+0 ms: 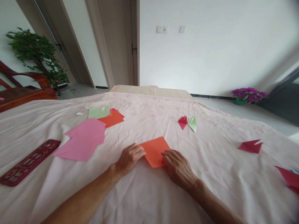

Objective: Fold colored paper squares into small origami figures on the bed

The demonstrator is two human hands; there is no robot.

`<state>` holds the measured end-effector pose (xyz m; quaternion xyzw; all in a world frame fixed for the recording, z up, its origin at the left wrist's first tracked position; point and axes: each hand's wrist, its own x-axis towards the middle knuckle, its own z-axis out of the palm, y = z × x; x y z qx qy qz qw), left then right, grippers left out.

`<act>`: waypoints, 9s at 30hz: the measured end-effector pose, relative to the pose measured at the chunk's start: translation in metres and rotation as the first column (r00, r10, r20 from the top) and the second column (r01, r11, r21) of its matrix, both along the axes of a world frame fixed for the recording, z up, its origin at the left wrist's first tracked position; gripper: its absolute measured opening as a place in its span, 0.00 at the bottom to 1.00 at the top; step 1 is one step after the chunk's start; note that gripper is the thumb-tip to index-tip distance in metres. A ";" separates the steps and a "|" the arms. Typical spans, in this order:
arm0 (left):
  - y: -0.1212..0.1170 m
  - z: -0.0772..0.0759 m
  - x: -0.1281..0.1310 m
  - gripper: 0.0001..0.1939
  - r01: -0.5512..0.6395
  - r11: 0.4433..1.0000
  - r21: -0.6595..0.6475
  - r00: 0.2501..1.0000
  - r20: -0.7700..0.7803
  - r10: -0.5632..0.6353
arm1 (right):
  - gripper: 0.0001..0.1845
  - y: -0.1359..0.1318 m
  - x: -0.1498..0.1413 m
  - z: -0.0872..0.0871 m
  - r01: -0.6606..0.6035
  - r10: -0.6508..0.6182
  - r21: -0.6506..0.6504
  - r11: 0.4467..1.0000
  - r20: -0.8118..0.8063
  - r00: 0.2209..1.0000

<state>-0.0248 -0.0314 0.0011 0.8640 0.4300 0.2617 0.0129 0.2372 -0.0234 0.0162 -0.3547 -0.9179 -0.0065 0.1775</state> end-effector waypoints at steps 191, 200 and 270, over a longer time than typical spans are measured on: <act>0.010 0.004 0.017 0.14 -0.447 0.815 -0.368 0.825 0.181 0.535 | 0.37 0.026 0.009 -0.001 0.570 -0.592 -0.411 0.712 0.086 0.802; 0.012 -0.009 0.021 0.07 -0.177 0.847 -0.501 0.646 0.590 0.484 | 0.13 0.032 0.020 -0.018 0.329 -0.545 -0.605 0.725 -0.211 0.811; 0.045 0.026 0.037 0.08 0.293 0.886 -0.360 0.936 0.297 -0.189 | 0.18 -0.031 -0.032 0.051 -0.440 0.460 0.298 0.847 0.003 0.888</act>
